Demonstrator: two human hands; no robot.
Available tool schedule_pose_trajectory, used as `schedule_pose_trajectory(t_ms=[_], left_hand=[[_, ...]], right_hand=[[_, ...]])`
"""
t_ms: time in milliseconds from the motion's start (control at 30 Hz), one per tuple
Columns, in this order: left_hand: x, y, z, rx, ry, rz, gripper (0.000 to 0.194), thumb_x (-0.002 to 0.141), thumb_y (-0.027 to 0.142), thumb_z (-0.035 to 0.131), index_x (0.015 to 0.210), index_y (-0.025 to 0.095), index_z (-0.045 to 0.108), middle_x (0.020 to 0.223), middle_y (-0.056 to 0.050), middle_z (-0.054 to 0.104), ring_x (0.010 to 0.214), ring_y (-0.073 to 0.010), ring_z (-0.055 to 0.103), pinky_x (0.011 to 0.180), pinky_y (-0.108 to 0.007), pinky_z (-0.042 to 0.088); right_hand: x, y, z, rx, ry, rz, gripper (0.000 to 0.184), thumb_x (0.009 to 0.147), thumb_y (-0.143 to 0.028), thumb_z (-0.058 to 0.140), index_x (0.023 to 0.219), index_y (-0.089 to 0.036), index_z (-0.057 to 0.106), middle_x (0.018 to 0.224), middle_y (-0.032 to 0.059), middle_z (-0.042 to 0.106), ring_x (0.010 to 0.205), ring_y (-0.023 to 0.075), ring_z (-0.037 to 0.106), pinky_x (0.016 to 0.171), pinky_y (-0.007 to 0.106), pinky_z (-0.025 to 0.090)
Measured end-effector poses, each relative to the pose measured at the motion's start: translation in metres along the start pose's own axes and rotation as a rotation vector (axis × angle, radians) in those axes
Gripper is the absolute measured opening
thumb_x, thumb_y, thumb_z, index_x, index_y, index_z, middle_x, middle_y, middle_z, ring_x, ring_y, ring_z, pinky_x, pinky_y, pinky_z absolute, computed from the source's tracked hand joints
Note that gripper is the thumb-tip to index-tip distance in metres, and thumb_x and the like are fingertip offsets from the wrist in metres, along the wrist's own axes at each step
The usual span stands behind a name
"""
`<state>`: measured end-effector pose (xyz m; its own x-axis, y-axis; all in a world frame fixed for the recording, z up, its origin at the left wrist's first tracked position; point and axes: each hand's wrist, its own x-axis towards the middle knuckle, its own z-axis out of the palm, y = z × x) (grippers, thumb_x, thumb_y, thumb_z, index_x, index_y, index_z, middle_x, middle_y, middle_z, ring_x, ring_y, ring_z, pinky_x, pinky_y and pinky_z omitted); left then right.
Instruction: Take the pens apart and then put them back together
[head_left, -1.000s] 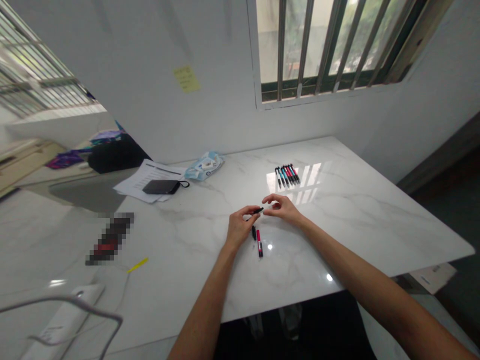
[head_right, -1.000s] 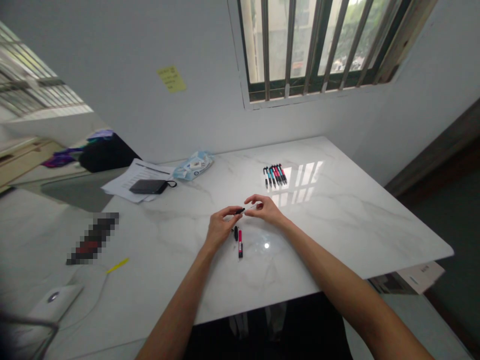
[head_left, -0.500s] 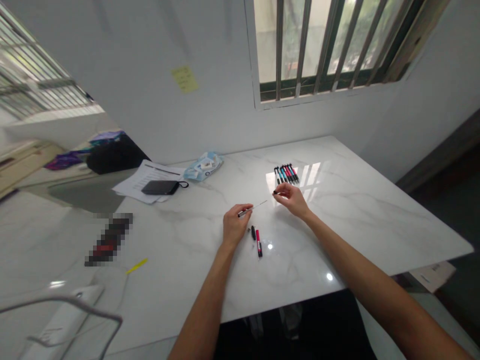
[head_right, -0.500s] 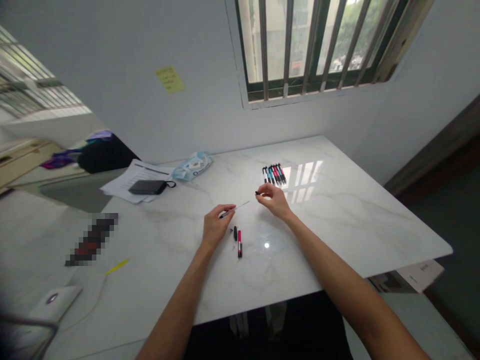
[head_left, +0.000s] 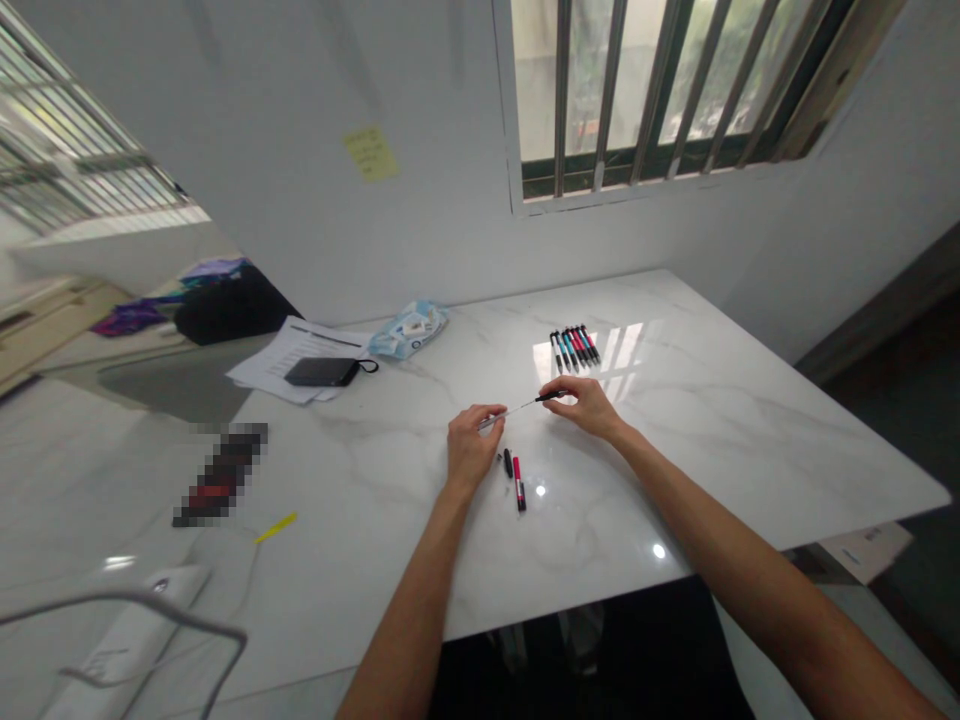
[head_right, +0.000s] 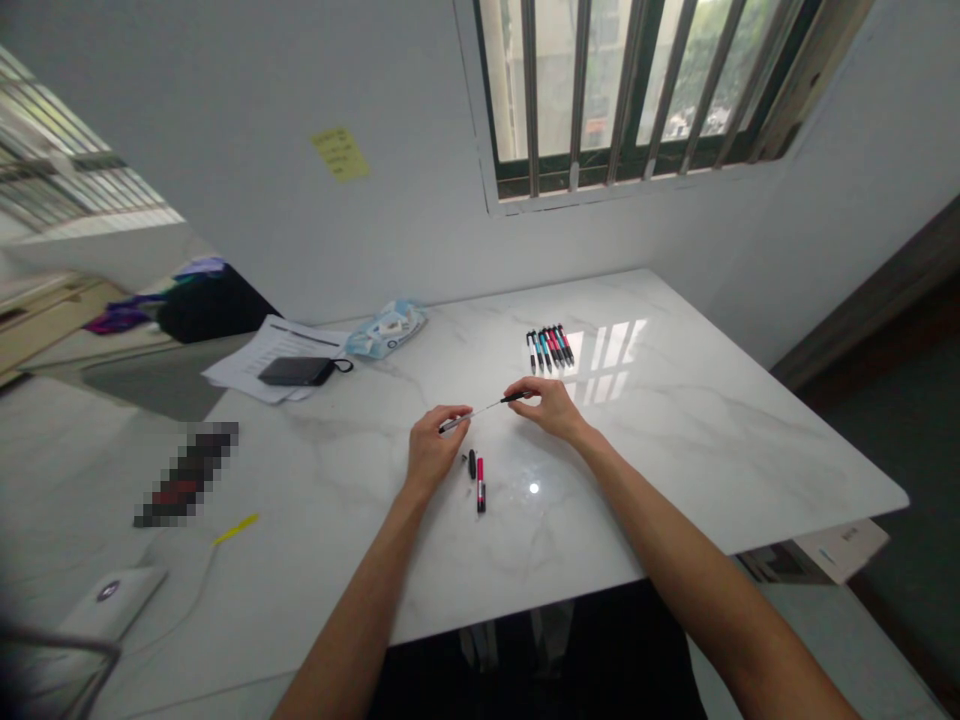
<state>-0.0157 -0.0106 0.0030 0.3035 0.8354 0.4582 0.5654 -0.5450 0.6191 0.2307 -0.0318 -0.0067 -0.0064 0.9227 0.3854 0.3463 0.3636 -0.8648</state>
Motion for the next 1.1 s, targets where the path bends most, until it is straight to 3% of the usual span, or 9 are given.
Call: schedule_pose_trajectory(t_ms=[500, 667, 733, 867, 933, 1000, 1100], left_hand=[[-0.003, 0.008, 0.006, 0.057, -0.112, 0.071, 0.011, 0.088, 0.02, 0.072, 0.096, 0.026, 0.077, 0.1, -0.002, 0.08, 0.099, -0.023, 0.071, 0.097, -0.041, 0.048], [-0.004, 0.01, 0.005, 0.071, -0.116, 0.083, 0.011, 0.089, 0.02, 0.072, 0.096, 0.026, 0.077, 0.1, -0.001, 0.08, 0.099, -0.0226, 0.071, 0.097, -0.041, 0.047], [-0.003, 0.011, 0.004, 0.076, -0.117, 0.079, 0.011, 0.089, 0.02, 0.072, 0.096, 0.027, 0.078, 0.1, -0.001, 0.08, 0.099, -0.0225, 0.07, 0.098, -0.041, 0.046], [-0.003, 0.012, 0.003, 0.071, -0.108, 0.058, 0.012, 0.089, 0.019, 0.071, 0.096, 0.027, 0.078, 0.101, -0.001, 0.08, 0.1, -0.0222, 0.07, 0.098, -0.04, 0.047], [-0.003, 0.012, 0.004, 0.07, -0.102, 0.051, 0.012, 0.089, 0.019, 0.071, 0.095, 0.026, 0.078, 0.102, -0.002, 0.08, 0.1, -0.0225, 0.07, 0.099, -0.041, 0.047], [-0.003, 0.012, 0.004, 0.069, -0.099, 0.054, 0.012, 0.089, 0.02, 0.07, 0.096, 0.026, 0.077, 0.101, -0.002, 0.08, 0.1, -0.0229, 0.07, 0.098, -0.041, 0.047], [-0.004, 0.012, 0.005, 0.063, -0.104, 0.061, 0.012, 0.09, 0.02, 0.07, 0.096, 0.027, 0.077, 0.101, -0.002, 0.08, 0.1, -0.0231, 0.07, 0.099, -0.041, 0.048]], right_hand=[[-0.006, -0.006, 0.014, -0.053, -0.158, -0.023, 0.016, 0.086, -0.034, 0.076, 0.096, -0.023, 0.079, 0.093, 0.0026, 0.08, 0.087, 0.0195, 0.072, 0.083, 0.032, 0.052], [-0.005, -0.005, 0.012, -0.177, -0.212, 0.075, 0.024, 0.092, -0.043, 0.072, 0.088, -0.021, 0.081, 0.073, 0.0016, 0.076, 0.066, 0.0151, 0.064, 0.068, 0.027, 0.046], [-0.005, -0.006, 0.009, -0.186, -0.237, 0.1, 0.028, 0.093, -0.046, 0.069, 0.093, -0.02, 0.081, 0.069, 0.0013, 0.074, 0.061, 0.0141, 0.061, 0.065, 0.026, 0.045], [-0.007, -0.005, 0.002, -0.149, -0.218, 0.045, 0.032, 0.087, -0.04, 0.074, 0.113, -0.021, 0.073, 0.084, 0.0022, 0.075, 0.069, 0.0146, 0.062, 0.067, 0.026, 0.047], [-0.007, -0.005, 0.0, -0.152, -0.225, 0.043, 0.022, 0.089, -0.037, 0.069, 0.102, -0.02, 0.074, 0.081, 0.0021, 0.074, 0.068, 0.0141, 0.061, 0.066, 0.026, 0.046], [-0.007, -0.005, -0.001, -0.164, -0.24, 0.072, 0.023, 0.094, -0.038, 0.063, 0.09, -0.019, 0.075, 0.072, 0.0012, 0.071, 0.063, 0.0133, 0.058, 0.063, 0.025, 0.043], [-0.008, -0.005, 0.0, -0.154, -0.249, 0.082, 0.023, 0.092, -0.04, 0.066, 0.094, -0.019, 0.074, 0.069, -0.0005, 0.068, 0.061, 0.0132, 0.056, 0.06, 0.025, 0.041]])
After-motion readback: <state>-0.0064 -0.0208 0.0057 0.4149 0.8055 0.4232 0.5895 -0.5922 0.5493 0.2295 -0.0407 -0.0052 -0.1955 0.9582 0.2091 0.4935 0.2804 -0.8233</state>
